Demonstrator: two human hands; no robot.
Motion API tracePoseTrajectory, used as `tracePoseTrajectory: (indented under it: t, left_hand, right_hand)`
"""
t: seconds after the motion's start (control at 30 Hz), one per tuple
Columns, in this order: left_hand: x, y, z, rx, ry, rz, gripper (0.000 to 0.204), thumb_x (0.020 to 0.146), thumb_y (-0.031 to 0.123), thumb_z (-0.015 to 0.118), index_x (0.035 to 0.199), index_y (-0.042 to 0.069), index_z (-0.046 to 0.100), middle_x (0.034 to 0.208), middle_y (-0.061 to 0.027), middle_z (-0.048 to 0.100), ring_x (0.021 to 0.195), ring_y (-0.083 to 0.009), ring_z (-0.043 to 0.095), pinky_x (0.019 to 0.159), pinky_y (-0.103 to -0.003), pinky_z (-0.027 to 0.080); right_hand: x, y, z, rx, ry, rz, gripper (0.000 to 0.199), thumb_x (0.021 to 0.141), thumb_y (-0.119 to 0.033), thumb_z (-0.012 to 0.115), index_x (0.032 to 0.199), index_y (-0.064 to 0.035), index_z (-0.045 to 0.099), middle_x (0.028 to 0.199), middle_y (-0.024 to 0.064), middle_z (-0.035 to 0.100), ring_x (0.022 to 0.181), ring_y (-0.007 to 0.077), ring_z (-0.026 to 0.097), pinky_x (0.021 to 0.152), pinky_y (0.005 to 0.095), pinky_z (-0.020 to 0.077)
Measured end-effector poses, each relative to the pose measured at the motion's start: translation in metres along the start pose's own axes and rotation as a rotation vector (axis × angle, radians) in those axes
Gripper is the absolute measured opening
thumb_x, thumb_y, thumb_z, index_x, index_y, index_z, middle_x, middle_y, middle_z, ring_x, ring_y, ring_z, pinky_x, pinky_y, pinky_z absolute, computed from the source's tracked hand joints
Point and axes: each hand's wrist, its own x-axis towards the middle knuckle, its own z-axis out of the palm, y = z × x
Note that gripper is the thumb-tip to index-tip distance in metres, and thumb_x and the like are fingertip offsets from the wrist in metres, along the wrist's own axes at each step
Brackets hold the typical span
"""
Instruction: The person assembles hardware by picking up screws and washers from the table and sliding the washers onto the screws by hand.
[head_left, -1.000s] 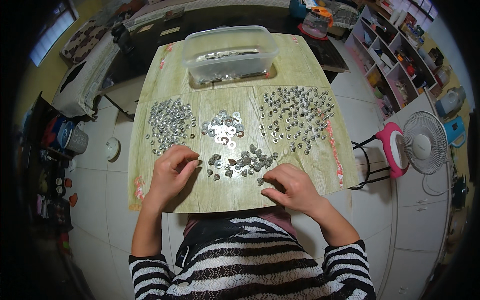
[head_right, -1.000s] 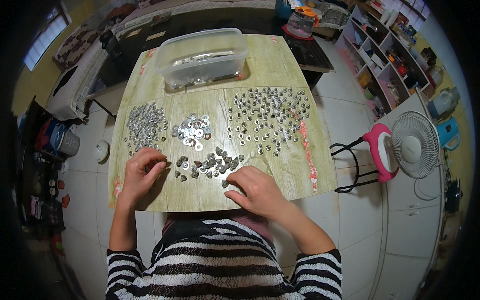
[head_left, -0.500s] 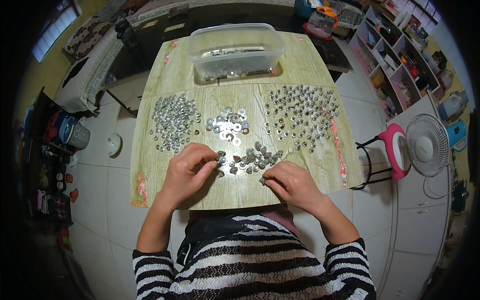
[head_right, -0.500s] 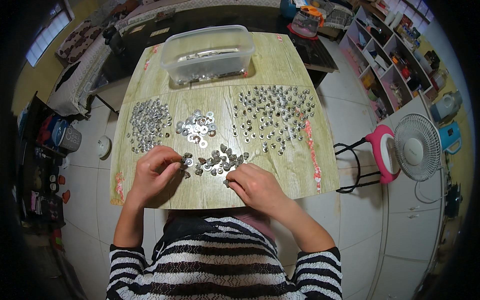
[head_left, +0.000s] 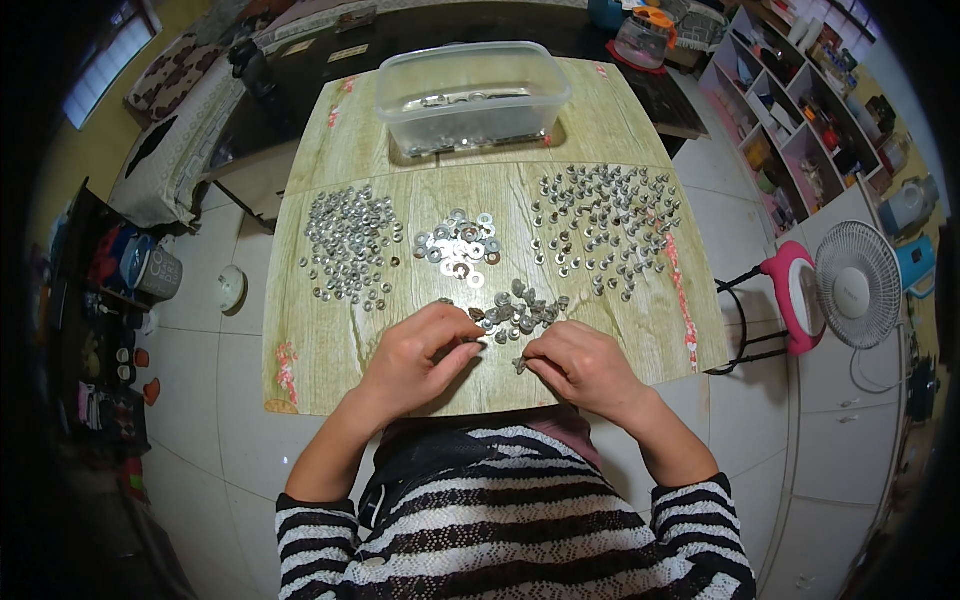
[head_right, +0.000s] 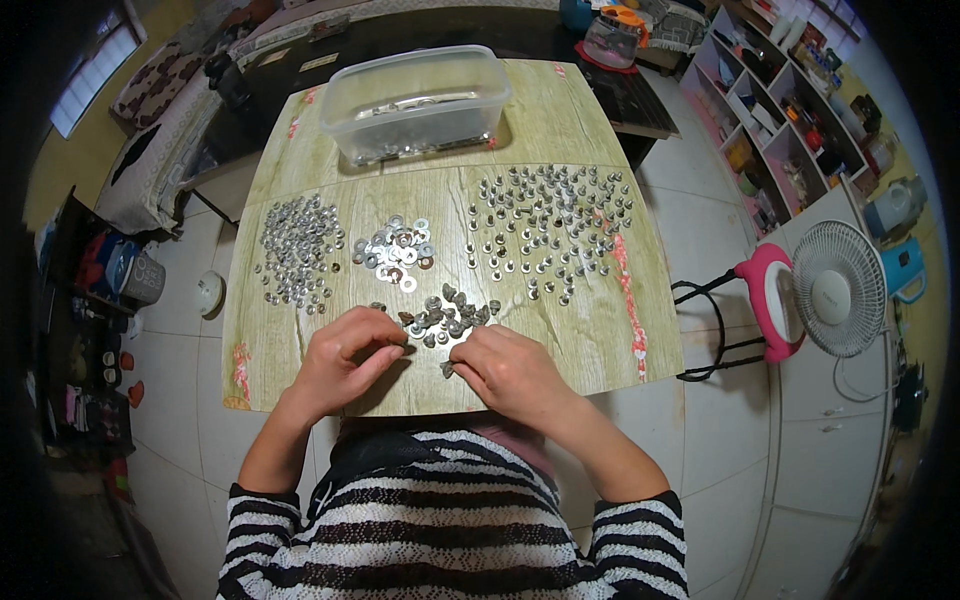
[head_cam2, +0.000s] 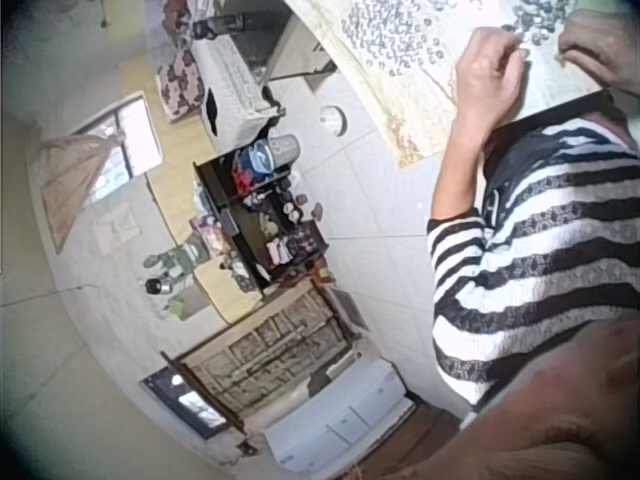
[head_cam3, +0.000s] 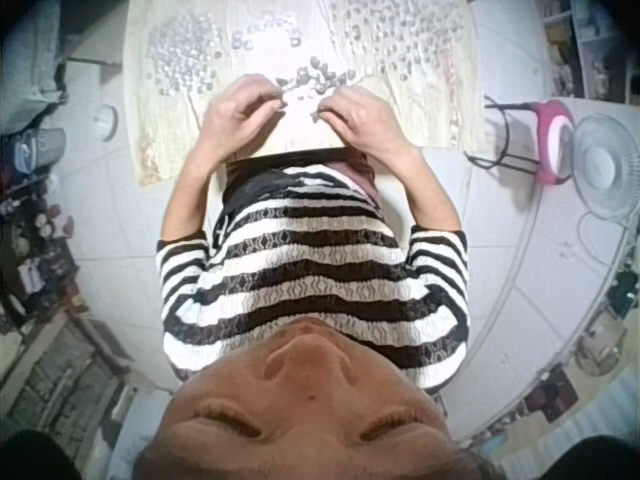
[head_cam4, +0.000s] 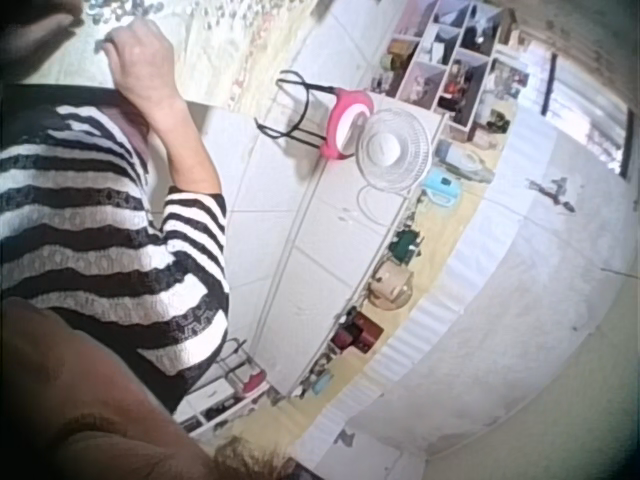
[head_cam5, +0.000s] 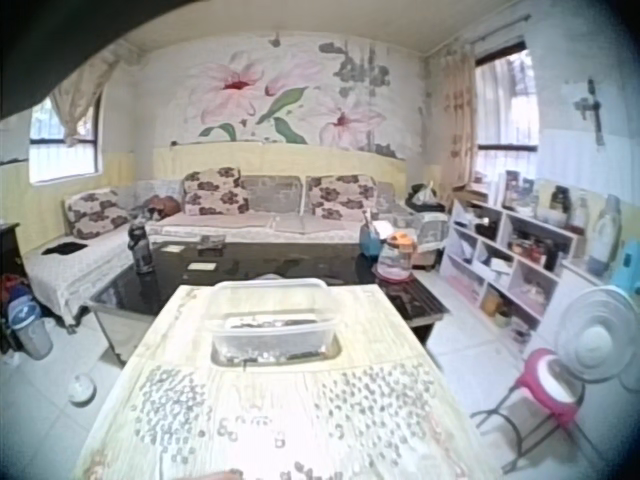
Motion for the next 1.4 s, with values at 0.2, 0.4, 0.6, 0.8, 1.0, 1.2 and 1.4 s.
tracePoseTrajectory:
  t: [0.2, 0.4, 0.6, 0.8, 1.0, 1.2, 1.4]
  left_hand:
    - [-0.002, 0.002, 0.015, 0.064, -0.060, 0.135, 0.017, 0.070, 0.008, 0.067, 0.085, 0.005, 0.062, 0.081, -0.0088, 0.059, 0.072, -0.0216, 0.059, 0.061, -0.028, 0.048]
    - [-0.003, 0.001, 0.024, 0.191, -0.067, 0.230, 0.016, 0.067, 0.010, 0.068, 0.082, 0.006, 0.062, 0.078, -0.0075, 0.057, 0.069, -0.0232, 0.057, 0.061, -0.031, 0.046]
    - [-0.005, -0.002, 0.030, 0.246, -0.024, 0.277, 0.015, 0.066, 0.009, 0.069, 0.078, 0.004, 0.060, 0.075, -0.0073, 0.057, 0.068, -0.0233, 0.057, 0.059, -0.032, 0.045]
    - [-0.008, -0.002, 0.032, 0.210, -0.019, 0.268, 0.012, 0.069, 0.007, 0.067, 0.077, 0.003, 0.059, 0.075, -0.0084, 0.057, 0.067, -0.0237, 0.057, 0.059, -0.031, 0.046]
    - [-0.017, 0.012, 0.025, -0.112, -0.100, -0.066, 0.010, 0.075, 0.004, 0.063, 0.084, 0.001, 0.059, 0.077, -0.0076, 0.061, 0.067, -0.0135, 0.060, 0.060, -0.023, 0.047]
    - [-0.029, 0.013, 0.025, -0.478, -0.074, -0.232, 0.013, 0.080, 0.003, 0.060, 0.091, -0.003, 0.058, 0.081, -0.0042, 0.061, 0.073, -0.0074, 0.057, 0.064, -0.021, 0.047]
    - [-0.043, 0.015, 0.033, -0.640, -0.018, -0.254, 0.013, 0.082, 0.005, 0.058, 0.092, -0.002, 0.058, 0.078, -0.0033, 0.062, 0.071, -0.0064, 0.058, 0.063, -0.019, 0.047]
  right_hand:
    - [0.000, -0.001, 0.005, -0.047, 0.023, -0.011, 0.007, 0.073, -0.012, 0.061, 0.078, -0.0073, 0.057, 0.069, 0.0057, 0.050, 0.066, 0.0212, 0.053, 0.057, 0.0308, 0.0433]
    - [-0.002, -0.003, 0.007, -0.032, 0.033, -0.018, 0.008, 0.073, -0.011, 0.061, 0.079, -0.0072, 0.057, 0.069, 0.0064, 0.050, 0.065, 0.0216, 0.052, 0.057, 0.0311, 0.0433]
    - [-0.002, -0.004, 0.012, -0.026, 0.071, -0.033, 0.008, 0.073, -0.011, 0.061, 0.078, -0.0075, 0.057, 0.069, 0.0061, 0.049, 0.065, 0.0215, 0.052, 0.057, 0.0307, 0.0433]
    - [-0.003, -0.008, 0.011, -0.010, 0.091, -0.041, 0.010, 0.069, -0.006, 0.065, 0.077, -0.0057, 0.059, 0.068, 0.0072, 0.052, 0.063, 0.0233, 0.053, 0.055, 0.0317, 0.0429]
    - [-0.006, -0.016, 0.010, 0.122, 0.180, -0.014, 0.010, 0.069, -0.006, 0.065, 0.077, -0.0057, 0.058, 0.067, 0.0070, 0.052, 0.062, 0.0224, 0.054, 0.055, 0.0315, 0.0437]
    - [-0.010, -0.034, 0.016, 0.173, 0.370, -0.014, 0.009, 0.069, -0.003, 0.064, 0.074, -0.0033, 0.057, 0.068, 0.0081, 0.056, 0.061, 0.0234, 0.055, 0.054, 0.0308, 0.0437]
    - [-0.021, -0.045, 0.025, 0.211, 0.361, 0.034, 0.009, 0.069, -0.001, 0.064, 0.074, -0.0024, 0.057, 0.069, 0.0083, 0.056, 0.061, 0.0227, 0.055, 0.054, 0.0305, 0.0437]
